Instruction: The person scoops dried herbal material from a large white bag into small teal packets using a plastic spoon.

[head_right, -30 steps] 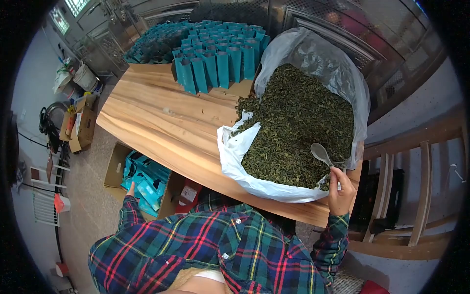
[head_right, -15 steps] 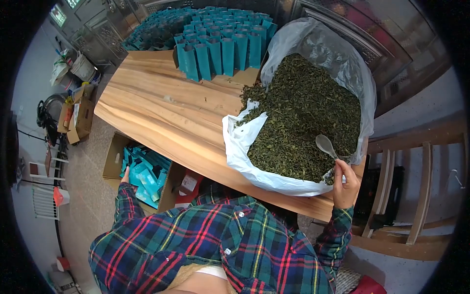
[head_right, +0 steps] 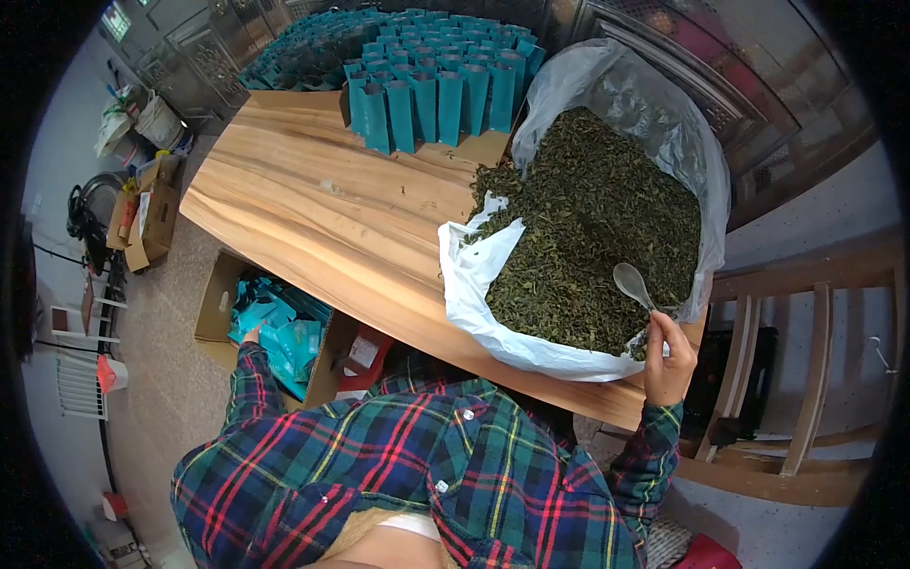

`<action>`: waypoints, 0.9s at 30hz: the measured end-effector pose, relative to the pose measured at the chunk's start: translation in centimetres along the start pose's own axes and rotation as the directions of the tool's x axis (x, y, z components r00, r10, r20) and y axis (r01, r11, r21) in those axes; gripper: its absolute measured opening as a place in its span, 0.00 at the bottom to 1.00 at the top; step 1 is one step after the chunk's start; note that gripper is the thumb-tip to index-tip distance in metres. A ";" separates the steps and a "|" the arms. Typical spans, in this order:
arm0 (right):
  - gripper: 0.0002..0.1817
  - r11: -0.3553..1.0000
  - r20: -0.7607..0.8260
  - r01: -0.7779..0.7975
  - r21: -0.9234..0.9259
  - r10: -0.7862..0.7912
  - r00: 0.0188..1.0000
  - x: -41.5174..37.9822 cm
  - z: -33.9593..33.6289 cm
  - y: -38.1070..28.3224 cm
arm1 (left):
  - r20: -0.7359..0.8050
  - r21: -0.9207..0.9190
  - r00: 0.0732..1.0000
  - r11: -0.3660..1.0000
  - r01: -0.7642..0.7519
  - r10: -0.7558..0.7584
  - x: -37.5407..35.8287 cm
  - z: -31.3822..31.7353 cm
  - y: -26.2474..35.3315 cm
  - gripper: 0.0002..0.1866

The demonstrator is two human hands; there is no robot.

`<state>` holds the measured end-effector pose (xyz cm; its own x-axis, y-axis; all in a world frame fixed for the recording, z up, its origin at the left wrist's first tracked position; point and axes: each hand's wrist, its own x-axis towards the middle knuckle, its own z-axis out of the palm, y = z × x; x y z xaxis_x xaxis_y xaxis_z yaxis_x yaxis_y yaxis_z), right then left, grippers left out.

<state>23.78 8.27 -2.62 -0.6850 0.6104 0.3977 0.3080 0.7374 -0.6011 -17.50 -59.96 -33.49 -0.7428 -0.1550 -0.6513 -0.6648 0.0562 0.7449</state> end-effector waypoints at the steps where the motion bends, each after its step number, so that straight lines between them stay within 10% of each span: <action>1: 0.09 1.000 -0.002 -0.005 0.000 0.005 1.000 0.0 -0.1 0.1 | -0.001 0.066 0.999 0.997 -0.040 0.040 1.0 -0.4 0.2 0.30; 6: 0.09 1.000 -0.018 0.002 0.031 -0.001 1.000 -0.1 0.0 1.2 | -0.007 0.324 0.980 0.928 -0.184 0.197 -1.3 -3.6 -1.8 0.27; 9: 0.09 0.999 -0.033 0.009 0.039 -0.008 0.999 -0.2 0.4 1.6 | 0.014 -0.236 1.000 0.971 0.029 -0.027 -8.7 -0.7 -0.4 0.20; 14: 0.09 0.998 -0.032 0.021 0.056 -0.019 0.999 0.2 0.7 1.1 | 0.118 -0.241 0.969 0.940 0.240 -0.217 -9.9 -1.1 -1.3 0.17; 18: 0.09 0.995 -0.048 -0.007 0.104 0.012 0.999 -0.1 0.3 1.6 | 0.096 0.139 0.976 0.974 0.181 -0.195 -5.3 -3.0 -3.4 0.21; 21: 0.09 0.991 -0.053 -0.032 0.127 0.039 0.998 -0.3 0.1 1.5 | 0.205 0.730 0.979 0.664 -0.163 0.015 -4.5 -3.7 -2.7 0.27; 22: 0.09 0.991 -0.055 -0.031 0.129 0.038 0.998 -0.4 0.0 1.7 | 0.206 0.729 0.978 0.664 -0.165 0.018 -4.3 -3.8 -2.7 0.27; 25: 0.09 0.984 -0.072 -0.044 0.172 0.057 0.996 -0.7 0.1 2.4 | 0.184 -0.032 0.981 0.997 0.066 -0.059 -19.3 4.2 3.8 0.35; 27: 0.09 0.987 -0.069 -0.042 0.156 0.053 0.996 -0.8 0.1 2.4 | 0.161 0.184 0.986 0.983 0.005 -0.035 -16.4 2.1 1.6 0.37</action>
<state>25.02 9.48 -4.41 -0.6202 0.6674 0.4122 0.2298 0.6570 -0.7180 -6.51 -55.22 -21.91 -0.7224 0.0036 -0.6915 -0.6713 0.2363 0.7025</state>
